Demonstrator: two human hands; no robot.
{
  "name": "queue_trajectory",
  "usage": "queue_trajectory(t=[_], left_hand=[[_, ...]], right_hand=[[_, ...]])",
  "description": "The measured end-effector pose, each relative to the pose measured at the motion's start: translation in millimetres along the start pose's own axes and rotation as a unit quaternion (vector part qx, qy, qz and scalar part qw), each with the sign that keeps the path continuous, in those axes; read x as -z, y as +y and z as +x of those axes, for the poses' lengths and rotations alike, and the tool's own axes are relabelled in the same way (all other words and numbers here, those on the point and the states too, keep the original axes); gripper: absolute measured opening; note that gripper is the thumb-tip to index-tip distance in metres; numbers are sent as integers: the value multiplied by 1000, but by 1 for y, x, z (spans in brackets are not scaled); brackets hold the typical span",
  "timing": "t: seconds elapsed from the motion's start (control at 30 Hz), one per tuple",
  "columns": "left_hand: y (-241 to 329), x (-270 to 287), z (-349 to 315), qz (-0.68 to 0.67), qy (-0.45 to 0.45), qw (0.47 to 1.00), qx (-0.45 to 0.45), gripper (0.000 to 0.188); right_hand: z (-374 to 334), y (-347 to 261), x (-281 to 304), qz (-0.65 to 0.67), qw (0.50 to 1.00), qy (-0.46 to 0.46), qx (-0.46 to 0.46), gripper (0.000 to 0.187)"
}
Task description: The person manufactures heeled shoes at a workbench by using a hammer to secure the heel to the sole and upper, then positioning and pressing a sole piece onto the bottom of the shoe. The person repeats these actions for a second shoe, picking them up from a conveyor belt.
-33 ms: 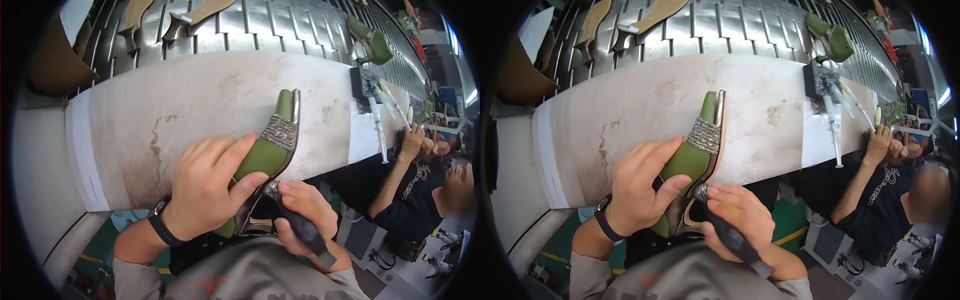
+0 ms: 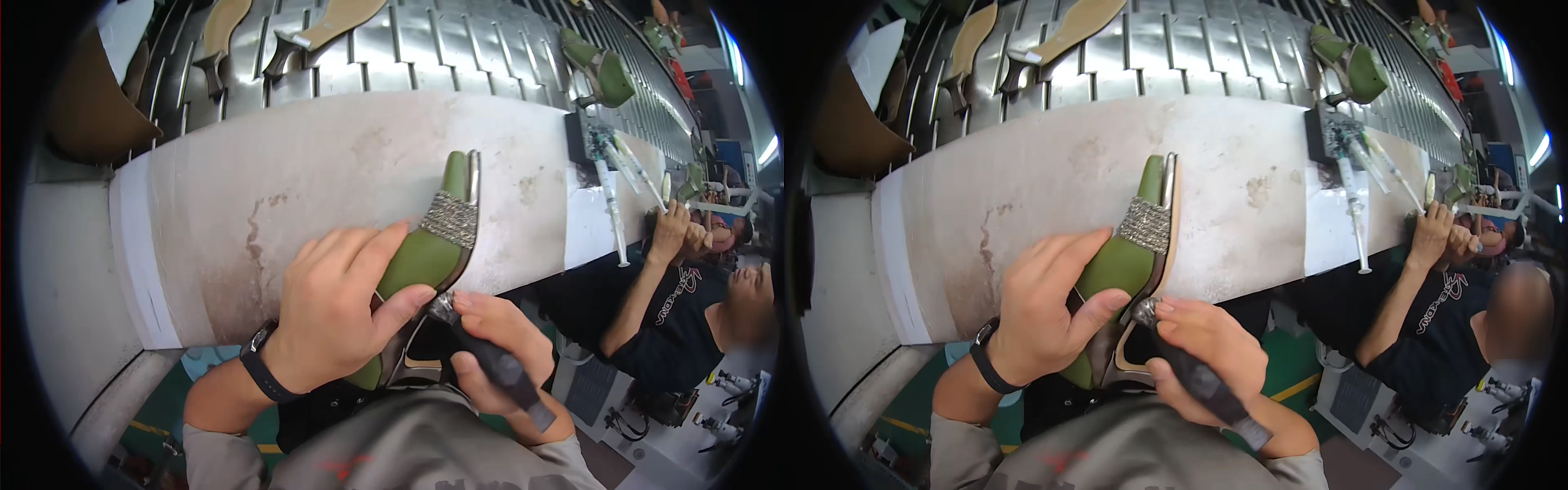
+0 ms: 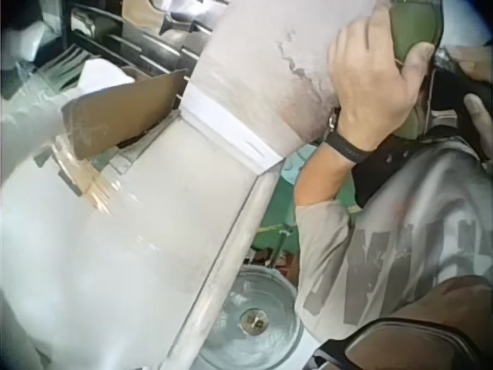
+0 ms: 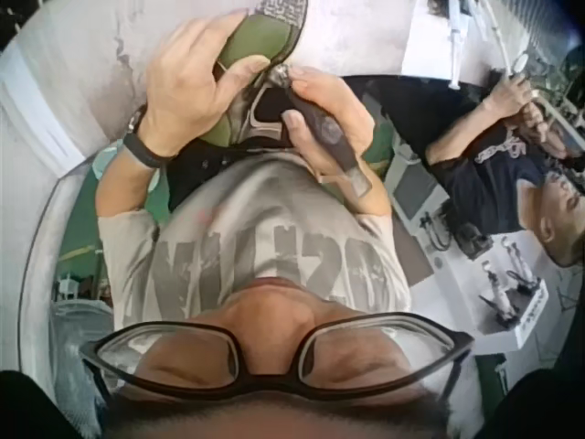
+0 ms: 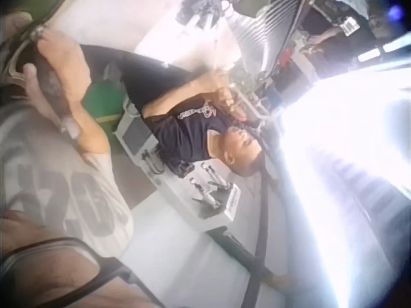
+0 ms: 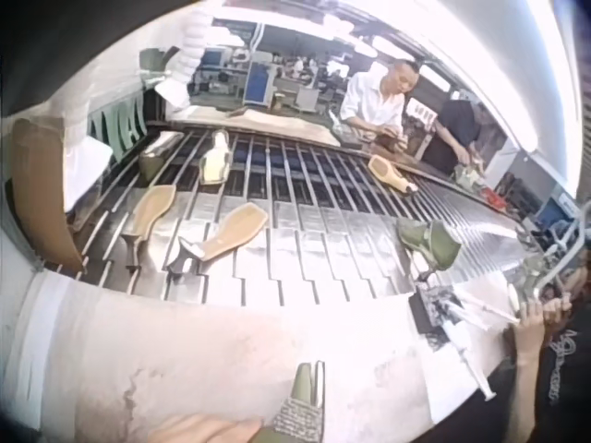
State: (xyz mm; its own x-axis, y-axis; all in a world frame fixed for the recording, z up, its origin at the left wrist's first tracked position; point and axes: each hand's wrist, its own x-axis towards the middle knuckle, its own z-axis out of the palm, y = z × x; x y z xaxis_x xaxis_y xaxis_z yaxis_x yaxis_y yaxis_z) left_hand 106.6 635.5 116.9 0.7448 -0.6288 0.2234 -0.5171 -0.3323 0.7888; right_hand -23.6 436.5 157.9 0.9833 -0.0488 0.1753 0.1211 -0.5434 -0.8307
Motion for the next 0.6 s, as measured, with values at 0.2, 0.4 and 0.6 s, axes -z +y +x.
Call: queue_trajectory(t=[0.2,0.4,0.6], left_hand=[[21,-9,36,-13,-26,999,35,100],[21,-15,45,18,-110,989,98,91],[36,-13,45,37,-100,993,59,79]], right_hand=[[38,-3,35,250,955,156,-31,32],[93,21,49,200,974,-5,-107,19],[143,80,36,145,974,38,-171,17]])
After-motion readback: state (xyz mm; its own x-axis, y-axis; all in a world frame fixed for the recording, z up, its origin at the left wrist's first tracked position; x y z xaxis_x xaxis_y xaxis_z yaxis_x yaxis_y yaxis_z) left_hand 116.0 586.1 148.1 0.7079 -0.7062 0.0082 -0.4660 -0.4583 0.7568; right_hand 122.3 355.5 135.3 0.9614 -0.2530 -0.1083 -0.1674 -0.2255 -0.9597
